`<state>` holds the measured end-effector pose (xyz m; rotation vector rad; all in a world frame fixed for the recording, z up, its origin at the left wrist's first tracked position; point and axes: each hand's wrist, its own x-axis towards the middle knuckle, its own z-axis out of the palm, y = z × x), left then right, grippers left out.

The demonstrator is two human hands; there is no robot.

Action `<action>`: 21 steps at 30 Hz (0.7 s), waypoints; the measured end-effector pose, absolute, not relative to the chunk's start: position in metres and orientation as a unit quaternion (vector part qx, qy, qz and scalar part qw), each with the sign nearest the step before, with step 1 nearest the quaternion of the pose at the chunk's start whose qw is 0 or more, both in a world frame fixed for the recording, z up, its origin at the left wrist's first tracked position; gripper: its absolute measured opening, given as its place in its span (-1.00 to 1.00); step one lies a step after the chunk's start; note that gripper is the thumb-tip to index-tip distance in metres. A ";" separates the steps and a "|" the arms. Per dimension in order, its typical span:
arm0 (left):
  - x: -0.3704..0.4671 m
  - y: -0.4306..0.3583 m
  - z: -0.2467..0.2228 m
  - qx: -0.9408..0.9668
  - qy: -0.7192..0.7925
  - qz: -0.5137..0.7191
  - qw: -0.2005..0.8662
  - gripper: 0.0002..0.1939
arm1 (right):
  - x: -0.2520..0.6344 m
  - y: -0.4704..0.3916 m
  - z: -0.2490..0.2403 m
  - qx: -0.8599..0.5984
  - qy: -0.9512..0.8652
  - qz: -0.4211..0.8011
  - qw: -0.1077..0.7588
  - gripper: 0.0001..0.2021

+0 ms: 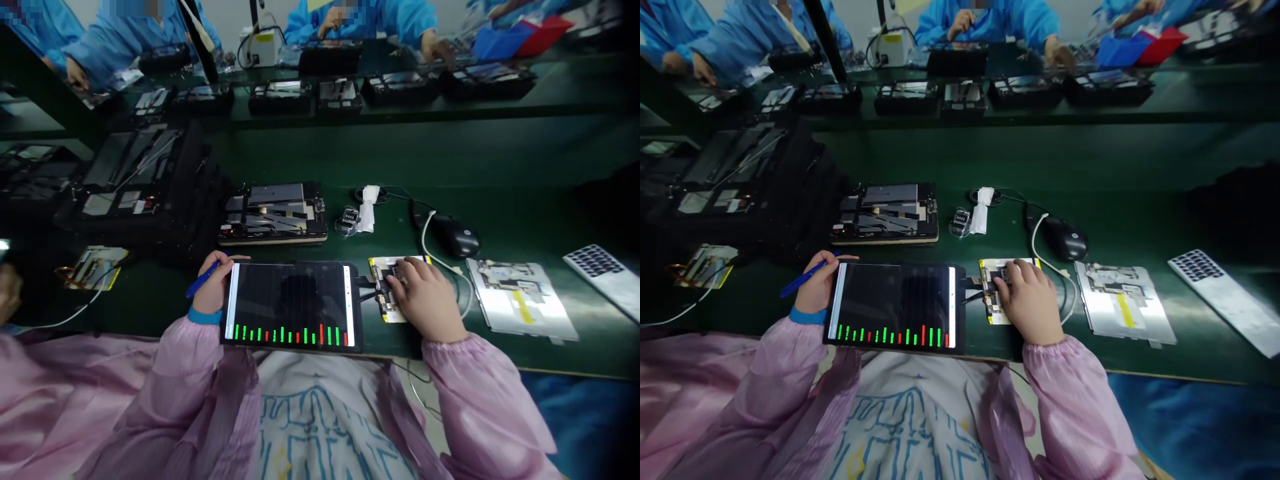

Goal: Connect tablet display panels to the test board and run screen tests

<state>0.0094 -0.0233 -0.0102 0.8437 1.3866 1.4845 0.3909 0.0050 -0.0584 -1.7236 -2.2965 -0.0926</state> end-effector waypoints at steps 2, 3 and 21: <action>0.009 -0.022 -0.010 0.341 0.563 0.601 0.454 -0.73 | 0.391 0.005 -0.056 -0.587 -0.800 -0.034 0.119 -0.62; 0.009 -0.022 -0.010 0.341 0.564 0.600 0.454 -0.74 | 0.391 0.006 -0.055 -0.583 -0.803 -0.032 0.120 -0.63; 0.005 -0.026 -0.013 0.322 0.557 0.597 0.479 -0.72 | 0.387 0.018 -0.047 -0.501 -0.837 0.153 0.159 -0.92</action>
